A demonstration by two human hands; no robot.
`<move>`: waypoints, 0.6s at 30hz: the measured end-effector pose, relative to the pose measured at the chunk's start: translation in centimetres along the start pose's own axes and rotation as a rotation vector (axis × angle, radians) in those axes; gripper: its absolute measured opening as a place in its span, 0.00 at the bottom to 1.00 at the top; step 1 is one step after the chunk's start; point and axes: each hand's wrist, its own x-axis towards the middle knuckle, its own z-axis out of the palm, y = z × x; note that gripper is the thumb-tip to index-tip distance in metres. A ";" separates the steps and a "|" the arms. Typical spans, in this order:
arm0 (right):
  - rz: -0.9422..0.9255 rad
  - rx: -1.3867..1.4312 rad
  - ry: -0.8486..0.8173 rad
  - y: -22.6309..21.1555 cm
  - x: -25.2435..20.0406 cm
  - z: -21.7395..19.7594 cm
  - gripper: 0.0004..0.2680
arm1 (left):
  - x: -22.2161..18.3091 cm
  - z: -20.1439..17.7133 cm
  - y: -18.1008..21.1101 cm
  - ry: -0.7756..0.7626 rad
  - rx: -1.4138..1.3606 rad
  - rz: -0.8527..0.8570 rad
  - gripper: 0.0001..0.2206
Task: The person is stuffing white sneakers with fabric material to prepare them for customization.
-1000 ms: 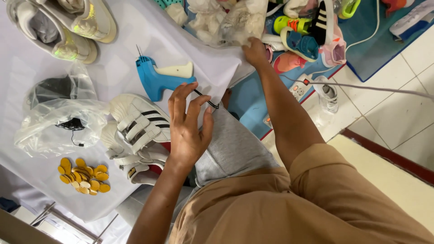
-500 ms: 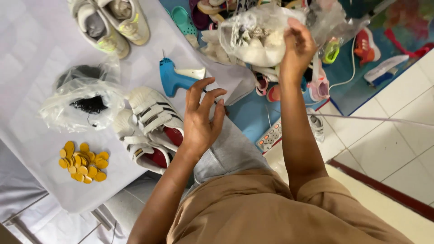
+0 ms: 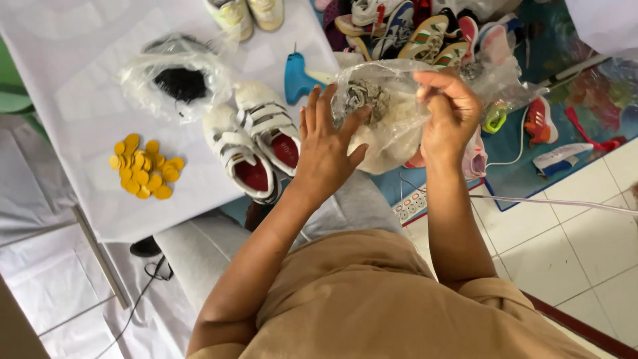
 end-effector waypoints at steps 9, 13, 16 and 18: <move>0.035 0.058 -0.122 -3.1 -2.0 2.4 0.10 | -3.6 0.3 0.3 0.297 0.165 0.390 0.06; 0.007 0.029 -0.174 -4.0 -2.3 3.1 0.10 | -3.1 1.0 0.6 0.310 0.215 0.346 0.06; -0.028 0.041 -0.248 -3.6 -3.3 3.3 0.12 | -3.2 1.9 -0.8 0.161 0.399 0.139 0.11; -0.030 0.005 -0.324 -3.1 -4.2 3.6 0.12 | -3.9 5.7 -3.6 0.132 0.514 0.128 0.07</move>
